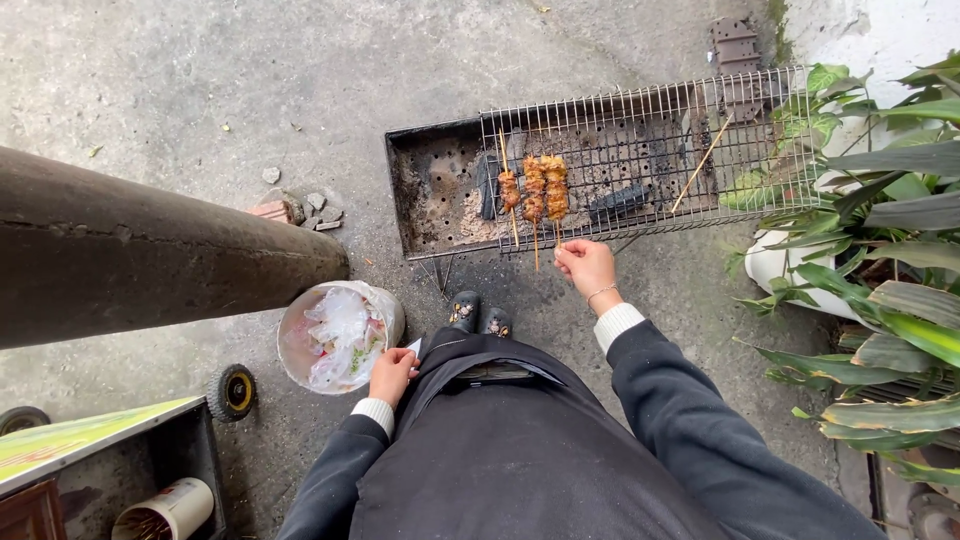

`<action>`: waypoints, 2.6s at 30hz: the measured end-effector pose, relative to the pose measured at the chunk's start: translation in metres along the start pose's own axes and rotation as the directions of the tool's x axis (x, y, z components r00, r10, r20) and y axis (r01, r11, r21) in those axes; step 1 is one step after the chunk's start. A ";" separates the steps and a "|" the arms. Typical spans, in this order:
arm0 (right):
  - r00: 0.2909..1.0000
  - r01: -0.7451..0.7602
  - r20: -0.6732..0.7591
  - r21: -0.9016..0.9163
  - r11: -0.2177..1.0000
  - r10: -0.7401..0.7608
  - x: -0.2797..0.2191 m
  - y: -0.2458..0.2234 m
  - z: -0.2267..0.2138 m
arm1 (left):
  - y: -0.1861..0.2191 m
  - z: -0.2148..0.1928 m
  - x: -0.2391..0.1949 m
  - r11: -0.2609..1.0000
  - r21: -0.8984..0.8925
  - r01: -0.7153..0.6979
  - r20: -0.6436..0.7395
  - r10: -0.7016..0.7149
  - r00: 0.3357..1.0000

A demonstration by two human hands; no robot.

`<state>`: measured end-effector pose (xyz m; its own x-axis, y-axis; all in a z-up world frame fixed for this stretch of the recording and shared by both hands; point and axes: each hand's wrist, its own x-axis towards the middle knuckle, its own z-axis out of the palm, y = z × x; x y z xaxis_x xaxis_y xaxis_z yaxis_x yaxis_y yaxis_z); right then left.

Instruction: Cleaning a portable stove and grilling meat skewers on a charcoal grill.

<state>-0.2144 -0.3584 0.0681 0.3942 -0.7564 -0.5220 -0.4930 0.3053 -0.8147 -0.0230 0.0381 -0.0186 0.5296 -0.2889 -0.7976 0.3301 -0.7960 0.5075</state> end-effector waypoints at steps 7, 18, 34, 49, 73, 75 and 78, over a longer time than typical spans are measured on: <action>0.999 0.043 0.002 -0.005 0.999 -0.043 -0.003 0.000 -0.003 | 0.001 0.000 -0.003 1.000 -0.014 0.003 0.001 -0.003 1.000; 0.994 0.101 -0.030 -0.014 0.995 -0.101 -0.004 0.003 -0.007 | -0.008 -0.002 -0.006 1.000 0.000 0.010 -0.013 -0.010 1.000; 0.998 0.069 -0.011 -0.027 0.997 -0.069 -0.013 -0.003 0.003 | -0.027 -0.008 -0.026 0.998 0.029 0.062 -0.051 -0.061 0.997; 0.886 -0.356 0.080 -0.516 0.779 0.458 -0.102 0.164 0.010 | -0.114 -0.086 -0.081 0.942 -0.232 0.243 -0.106 -0.273 0.956; 0.934 -0.140 0.137 -0.708 0.692 0.330 -0.237 0.143 0.219 | -0.421 -0.222 -0.128 0.752 -0.614 0.241 -0.223 -0.458 0.860; 0.946 -0.153 0.104 -0.691 0.706 0.307 -0.202 0.133 0.203 | -0.416 -0.213 -0.126 0.737 -0.633 0.237 -0.221 -0.466 0.857; 0.997 -0.030 0.032 -0.659 0.752 0.068 -0.164 0.087 0.183 | -0.416 -0.212 -0.133 0.732 -0.637 0.243 -0.220 -0.475 0.852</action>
<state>-0.1804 -0.1017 0.0365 0.3841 -0.7152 -0.5839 -0.8935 -0.1286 -0.4302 -0.0652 0.5208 -0.0548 0.4663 0.2484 -0.8490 0.8679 -0.3140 0.3849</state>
